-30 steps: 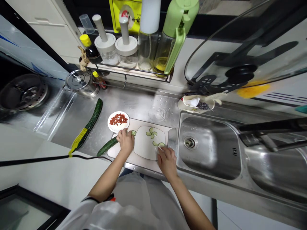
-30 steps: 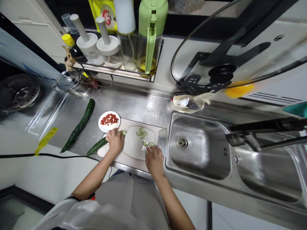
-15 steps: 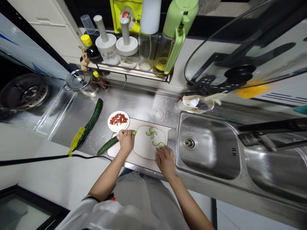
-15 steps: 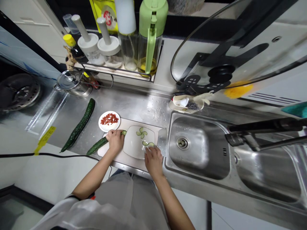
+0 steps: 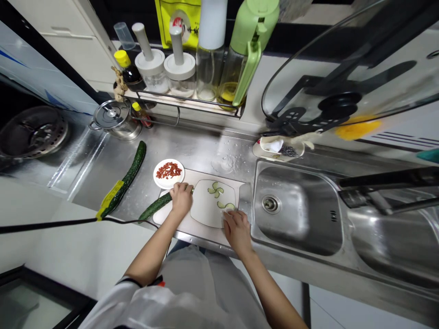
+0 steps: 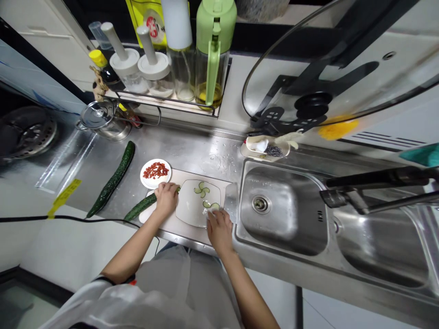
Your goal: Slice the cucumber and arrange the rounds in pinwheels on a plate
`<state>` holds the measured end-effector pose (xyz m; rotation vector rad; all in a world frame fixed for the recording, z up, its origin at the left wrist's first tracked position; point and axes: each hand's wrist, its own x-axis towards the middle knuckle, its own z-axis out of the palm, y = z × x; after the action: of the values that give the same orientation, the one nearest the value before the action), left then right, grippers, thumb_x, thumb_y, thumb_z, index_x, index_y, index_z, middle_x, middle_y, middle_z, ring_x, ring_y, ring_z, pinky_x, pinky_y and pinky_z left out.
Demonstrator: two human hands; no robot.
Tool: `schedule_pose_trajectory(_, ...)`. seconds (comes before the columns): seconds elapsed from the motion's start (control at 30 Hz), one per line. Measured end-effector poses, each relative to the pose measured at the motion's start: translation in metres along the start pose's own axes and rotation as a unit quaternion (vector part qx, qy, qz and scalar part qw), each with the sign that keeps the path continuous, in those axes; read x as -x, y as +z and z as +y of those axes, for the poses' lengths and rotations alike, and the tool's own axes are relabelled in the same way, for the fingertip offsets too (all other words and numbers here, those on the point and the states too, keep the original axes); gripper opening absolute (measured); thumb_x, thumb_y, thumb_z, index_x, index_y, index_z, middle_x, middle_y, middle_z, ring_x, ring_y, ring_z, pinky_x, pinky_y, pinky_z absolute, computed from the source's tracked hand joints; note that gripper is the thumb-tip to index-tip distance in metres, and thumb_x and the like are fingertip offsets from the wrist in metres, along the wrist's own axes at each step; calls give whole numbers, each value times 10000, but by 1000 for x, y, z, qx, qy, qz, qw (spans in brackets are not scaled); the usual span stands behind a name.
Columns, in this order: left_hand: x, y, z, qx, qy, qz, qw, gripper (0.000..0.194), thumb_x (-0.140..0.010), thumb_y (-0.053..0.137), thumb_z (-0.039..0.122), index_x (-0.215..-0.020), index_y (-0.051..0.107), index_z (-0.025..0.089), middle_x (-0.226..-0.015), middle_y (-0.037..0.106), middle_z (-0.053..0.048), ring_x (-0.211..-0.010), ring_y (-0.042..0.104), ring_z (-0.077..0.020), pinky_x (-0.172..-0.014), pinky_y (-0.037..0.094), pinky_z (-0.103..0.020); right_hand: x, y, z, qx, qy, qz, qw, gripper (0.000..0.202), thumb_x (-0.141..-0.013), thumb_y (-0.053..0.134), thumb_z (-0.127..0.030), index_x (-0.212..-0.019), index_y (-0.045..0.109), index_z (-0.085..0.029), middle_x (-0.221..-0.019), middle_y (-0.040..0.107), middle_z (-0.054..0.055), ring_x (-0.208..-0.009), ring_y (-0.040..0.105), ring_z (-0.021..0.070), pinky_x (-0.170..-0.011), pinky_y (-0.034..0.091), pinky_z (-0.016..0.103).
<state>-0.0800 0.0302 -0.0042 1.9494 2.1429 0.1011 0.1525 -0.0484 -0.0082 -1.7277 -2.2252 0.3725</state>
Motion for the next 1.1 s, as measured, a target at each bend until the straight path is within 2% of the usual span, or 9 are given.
schedule_pose_trajectory(0.23,1,-5,-1,13,3,2,1000,269,-848,487,183,-1063,630,260,-1105,617,-88,-1101,395,-272,-850,290,-418,-1,0,-1,8,6,-9,1000,256,-899,467,-235,-1091,635,-231,-1076,606,71,-1117,412,264,-784,395,353)
schedule_pose_trajectory(0.5,4,-1,-6,16,22,25,999,222,-875,469,215,-1002,647,254,-1025,641,-84,-1070,427,-257,-841,288,-411,-2,0,0,0,-5,-3,1000,264,-903,452,-234,-1091,637,-227,-1056,610,76,-1111,423,263,-789,404,365)
schedule_pose_trajectory(0.8,5,-10,-7,57,-5,18,998,182,-817,508,167,-897,662,221,-956,651,-82,-1038,462,-253,-841,315,-393,-1,1,2,-26,2,0,1000,253,-884,482,-210,-1067,657,-211,-1032,624,77,-1088,434,263,-780,416,357)
schedule_pose_trajectory(0.93,10,-20,-9,113,-14,12,993,173,-784,529,152,-879,663,207,-876,678,-59,-949,549,-235,-865,344,-377,-2,6,6,-79,-6,33,996,243,-868,492,-199,-1036,667,-193,-990,630,85,-1037,453,255,-810,431,379)
schedule_pose_trajectory(1.03,17,-26,-3,211,33,-10,977,173,-799,539,177,-897,675,218,-901,695,-37,-905,591,-201,-861,388,-329,-5,8,8,-135,-15,60,989,227,-863,497,-193,-1016,664,-189,-957,636,81,-981,483,237,-860,429,401)
schedule_pose_trajectory(1.1,22,-26,7,292,70,-48,953,155,-805,555,198,-888,684,220,-888,701,-25,-871,609,-174,-828,420,-286,-8,8,6,-165,-16,65,984,237,-862,500,-192,-1048,648,-188,-978,645,77,-968,501,230,-891,419,416)
